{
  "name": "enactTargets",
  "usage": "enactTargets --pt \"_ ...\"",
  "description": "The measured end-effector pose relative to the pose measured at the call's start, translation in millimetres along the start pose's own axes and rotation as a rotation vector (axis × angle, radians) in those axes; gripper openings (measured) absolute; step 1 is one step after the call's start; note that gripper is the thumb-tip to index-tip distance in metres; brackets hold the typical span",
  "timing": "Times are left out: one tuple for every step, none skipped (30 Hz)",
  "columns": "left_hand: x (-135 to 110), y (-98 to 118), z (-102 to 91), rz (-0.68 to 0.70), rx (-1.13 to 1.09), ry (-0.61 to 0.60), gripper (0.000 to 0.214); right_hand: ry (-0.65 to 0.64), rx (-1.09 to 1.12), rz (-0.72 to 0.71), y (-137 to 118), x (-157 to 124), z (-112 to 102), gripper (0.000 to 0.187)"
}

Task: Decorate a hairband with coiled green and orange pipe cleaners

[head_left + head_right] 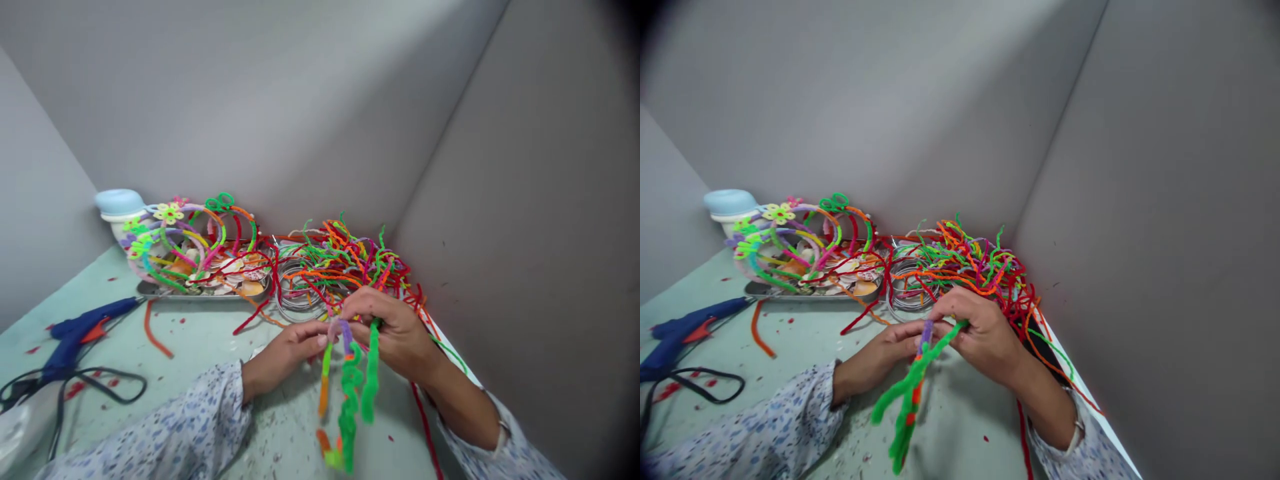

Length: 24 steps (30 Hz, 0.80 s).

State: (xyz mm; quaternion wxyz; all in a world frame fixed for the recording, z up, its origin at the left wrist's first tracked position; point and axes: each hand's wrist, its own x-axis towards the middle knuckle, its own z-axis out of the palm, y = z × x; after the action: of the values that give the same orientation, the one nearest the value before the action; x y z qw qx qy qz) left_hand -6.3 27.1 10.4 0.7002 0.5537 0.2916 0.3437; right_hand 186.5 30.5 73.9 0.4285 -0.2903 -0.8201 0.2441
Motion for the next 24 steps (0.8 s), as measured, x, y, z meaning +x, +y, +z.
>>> enactTargets --pt "0 -1 0.9 -0.005 -0.006 -0.032 0.035 0.024 0.013 -0.009 1 0 2 0.007" --pt "0 -2 1.6 -0.013 -0.019 -0.052 0.034 0.049 0.023 -0.017 2 0 3 0.008" --pt "0 -3 2.1 -0.025 -0.04 -0.058 0.033 0.071 0.031 -0.024 3 -1 4 0.009" --pt "0 -4 2.3 -0.035 -0.07 -0.054 0.032 0.088 0.038 -0.028 3 -1 4 0.01" --pt "0 -5 2.1 -0.039 -0.103 -0.045 0.03 0.099 0.043 -0.028 4 -1 4 0.01" --pt "1 -5 1.5 -0.036 -0.139 -0.03 0.029 0.097 0.04 -0.012 4 -1 2 0.009" --pt "1 -5 0.6 -0.029 -0.171 -0.013 0.027 0.084 0.029 0.023 4 -2 -1 0.008" --pt "2 -4 -0.6 -0.022 -0.197 0.004 0.027 0.069 0.012 0.075 5 -1 -5 0.007" --pt "2 -3 -1.8 -0.018 -0.212 0.022 0.026 0.041 -0.019 0.16 6 -1 -10 0.007" --pt "3 -2 -3.1 -0.015 -0.216 0.039 0.026 0.019 -0.06 0.253 8 -1 -17 0.009" --pt "3 -1 -4.2 -0.012 -0.211 0.058 0.025 0.028 -0.091 0.351 10 -1 -25 0.015" --pt "3 0 -5.1 -0.008 -0.2 0.08 0.025 0.032 -0.112 0.436 13 -1 -33 0.022" --pt "4 1 -5.7 -0.003 -0.183 0.1 0.025 0.023 -0.127 0.47 16 -1 -42 0.025" --pt "4 1 -6.2 0.002 -0.163 0.119 0.025 0.04 -0.14 0.499 19 -2 -51 0.029" --pt "4 1 -6.6 0.008 -0.139 0.134 0.024 0.069 -0.162 0.523 21 -3 -59 0.032" --pt "4 1 -6.9 0.016 -0.113 0.147 0.023 0.075 -0.192 0.545 21 -4 -66 0.034" --pt "4 1 -7.2 0.026 -0.085 0.157 0.022 0.091 -0.224 0.548 19 -5 -71 0.036" --pt "4 1 -7.6 0.037 -0.057 0.167 0.021 0.108 -0.258 0.544 16 -7 -74 0.039" --pt "4 1 -8.0 0.05 -0.031 0.181 0.021 0.116 -0.302 0.54 10 -8 -75 0.041" --pt "4 1 -8.4 0.062 -0.007 0.198 0.02 0.107 -0.367 0.556 4 -10 -74 0.042" --pt "4 2 -8.6 0.074 0.014 0.213 0.019 0.075 -0.416 0.567 -3 -10 -72 0.04" --pt "4 3 -8.7 0.087 0.032 0.224 0.019 0.04 -0.443 0.547 -9 -11 -68 0.037" --pt "4 5 -8.6 0.099 0.049 0.232 0.019 -0.003 -0.464 0.514 -15 -10 -63 0.034" --pt "4 7 -8.2 0.109 0.064 0.236 0.019 -0.061 -0.466 0.48 -20 -10 -58 0.031"
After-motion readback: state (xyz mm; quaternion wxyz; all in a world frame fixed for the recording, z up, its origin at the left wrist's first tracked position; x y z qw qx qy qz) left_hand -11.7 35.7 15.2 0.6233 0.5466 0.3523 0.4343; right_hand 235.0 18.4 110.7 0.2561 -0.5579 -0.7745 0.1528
